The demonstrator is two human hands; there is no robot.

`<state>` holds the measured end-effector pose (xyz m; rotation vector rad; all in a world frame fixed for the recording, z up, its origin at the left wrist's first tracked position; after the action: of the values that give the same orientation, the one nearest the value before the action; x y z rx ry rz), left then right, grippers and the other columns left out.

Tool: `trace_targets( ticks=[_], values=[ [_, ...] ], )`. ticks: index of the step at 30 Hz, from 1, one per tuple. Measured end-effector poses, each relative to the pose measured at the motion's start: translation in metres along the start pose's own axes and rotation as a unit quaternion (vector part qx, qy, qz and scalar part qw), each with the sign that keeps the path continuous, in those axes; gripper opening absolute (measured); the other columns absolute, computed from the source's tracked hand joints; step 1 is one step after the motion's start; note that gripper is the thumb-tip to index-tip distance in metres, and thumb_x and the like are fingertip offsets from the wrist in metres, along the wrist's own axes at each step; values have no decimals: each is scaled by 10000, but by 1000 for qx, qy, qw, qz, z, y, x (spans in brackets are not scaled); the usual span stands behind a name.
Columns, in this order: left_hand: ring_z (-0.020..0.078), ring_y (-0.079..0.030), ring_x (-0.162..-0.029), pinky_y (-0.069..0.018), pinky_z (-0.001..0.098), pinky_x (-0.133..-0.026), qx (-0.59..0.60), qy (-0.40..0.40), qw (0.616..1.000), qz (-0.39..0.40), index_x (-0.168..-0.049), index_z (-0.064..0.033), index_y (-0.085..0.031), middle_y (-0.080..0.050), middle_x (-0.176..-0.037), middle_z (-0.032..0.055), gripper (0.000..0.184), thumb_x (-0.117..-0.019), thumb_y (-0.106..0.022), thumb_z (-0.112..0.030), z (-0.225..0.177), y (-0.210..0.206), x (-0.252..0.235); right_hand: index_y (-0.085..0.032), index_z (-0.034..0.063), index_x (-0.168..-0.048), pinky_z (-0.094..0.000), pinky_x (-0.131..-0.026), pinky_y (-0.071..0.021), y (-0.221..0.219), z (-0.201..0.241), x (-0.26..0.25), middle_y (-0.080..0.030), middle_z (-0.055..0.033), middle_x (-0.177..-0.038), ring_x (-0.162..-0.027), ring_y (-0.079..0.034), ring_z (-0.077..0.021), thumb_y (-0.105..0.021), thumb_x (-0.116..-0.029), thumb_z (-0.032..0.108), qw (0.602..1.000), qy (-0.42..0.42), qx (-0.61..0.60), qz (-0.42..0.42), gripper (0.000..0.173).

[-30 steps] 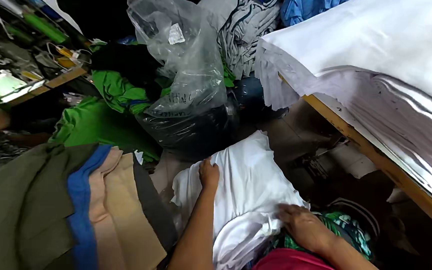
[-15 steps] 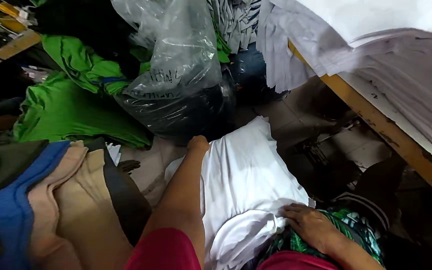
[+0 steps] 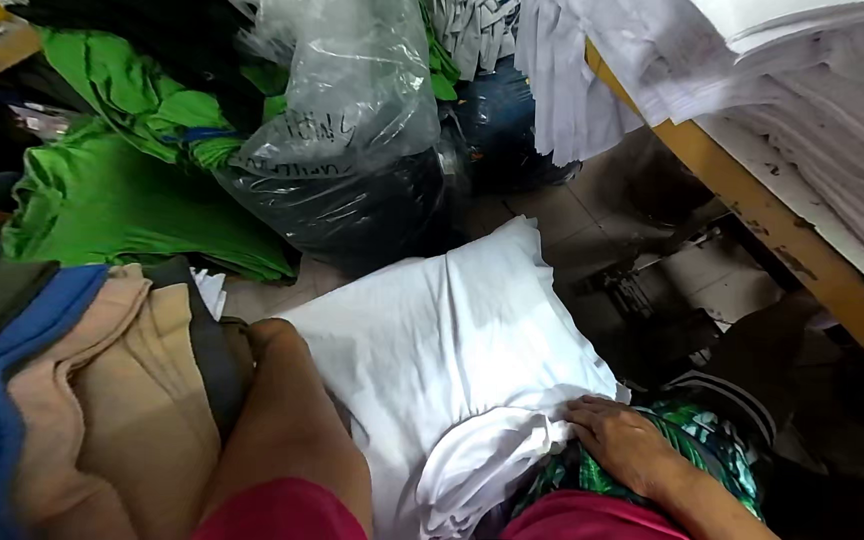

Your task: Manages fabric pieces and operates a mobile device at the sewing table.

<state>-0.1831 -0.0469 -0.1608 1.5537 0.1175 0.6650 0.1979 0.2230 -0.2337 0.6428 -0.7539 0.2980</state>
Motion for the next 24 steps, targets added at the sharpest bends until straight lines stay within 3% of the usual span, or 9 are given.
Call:
trace_targets(
  ticks=[3,6,8,11,14,16,18,21,24],
  values=[
    [373,-558,-1333,-428,488,-1116,5,18,981,-193,-1358,117,-540,-564,-1416,278,398,-1059,-408,-110,21,-36,-64,-589,138,-1457,-449,-1247,-254,1,0,-3,-502,-56,-1564,-1500,-387,-240,-353,-1112,289,1000,-1,-1,-5,445],
    [376,-484,-1404,-407,479,-1145,97,-1,987,-131,-1466,106,-424,-474,-1500,292,484,-1074,-417,-179,22,-49,-89,-584,137,-1462,-456,-1247,-255,0,-1,-2,-497,-59,-1567,-1502,-385,-240,-349,-1111,289,1000,0,-1,-2,448],
    [428,-400,-1453,-355,562,-1162,157,-49,978,-130,-1491,68,-420,-403,-1545,316,488,-1069,-456,-175,1,-50,-76,-586,136,-1459,-458,-1243,-260,1,0,-2,-498,-60,-1567,-1500,-387,-239,-350,-1111,289,1000,-2,0,1,447],
    [515,-100,-1544,-105,755,-1167,117,-213,955,-169,-1544,15,-385,-107,-1667,324,538,-1057,-502,-181,-46,-54,-33,-592,139,-1453,-453,-1244,-262,2,1,-2,-503,-60,-1562,-1499,-388,-234,-354,-1111,295,1000,-4,-2,3,445],
    [551,-192,-1512,-139,831,-1107,58,-404,908,-92,-1514,-4,-458,-240,-1639,316,497,-1067,-514,-213,-95,-79,3,-602,128,-1443,-456,-1241,-267,4,0,-2,-516,-69,-1551,-1494,-397,-244,-365,-1110,295,1000,1,-10,-6,441],
    [494,-331,-1475,-177,788,-1117,11,-372,928,13,-1482,-18,-510,-421,-1562,276,540,-1108,-407,-393,-90,-108,2,-592,125,-1452,-449,-1248,-251,1,1,1,-507,-70,-1558,-1503,-382,-244,-355,-1114,298,1000,0,-14,0,447],
    [495,-331,-1471,-163,793,-1117,-1,-318,948,28,-1479,-5,-508,-452,-1531,288,621,-1105,-345,-473,-76,-113,-5,-592,120,-1450,-449,-1249,-247,3,0,3,-511,-75,-1554,-1501,-386,-248,-351,-1114,294,1000,3,-16,-9,449],
    [499,-353,-1459,-198,777,-1113,-21,-294,956,7,-1475,35,-488,-448,-1519,317,605,-1129,-269,-411,-46,-104,-17,-583,110,-1456,-476,-1248,-244,3,-1,5,-510,-89,-1553,-1498,-388,-273,-360,-1112,276,1000,10,-26,-14,442],
    [472,-434,-1420,-308,647,-1151,-7,-237,971,-14,-1481,83,-442,-467,-1499,326,609,-1138,-220,-369,-4,-106,-30,-579,111,-1457,-484,-1245,-247,3,0,2,-506,-92,-1556,-1499,-386,-271,-355,-1112,288,1000,12,-18,-7,448]
  ],
)
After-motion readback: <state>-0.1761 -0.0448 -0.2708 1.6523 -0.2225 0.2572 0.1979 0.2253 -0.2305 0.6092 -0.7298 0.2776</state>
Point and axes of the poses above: each hand's wrist, its own x-axis away from the middle knuckle, its own y-axis out of the back of the hand, z = x × y, the point moved 6 cm from there along -x, towards the middle knuckle
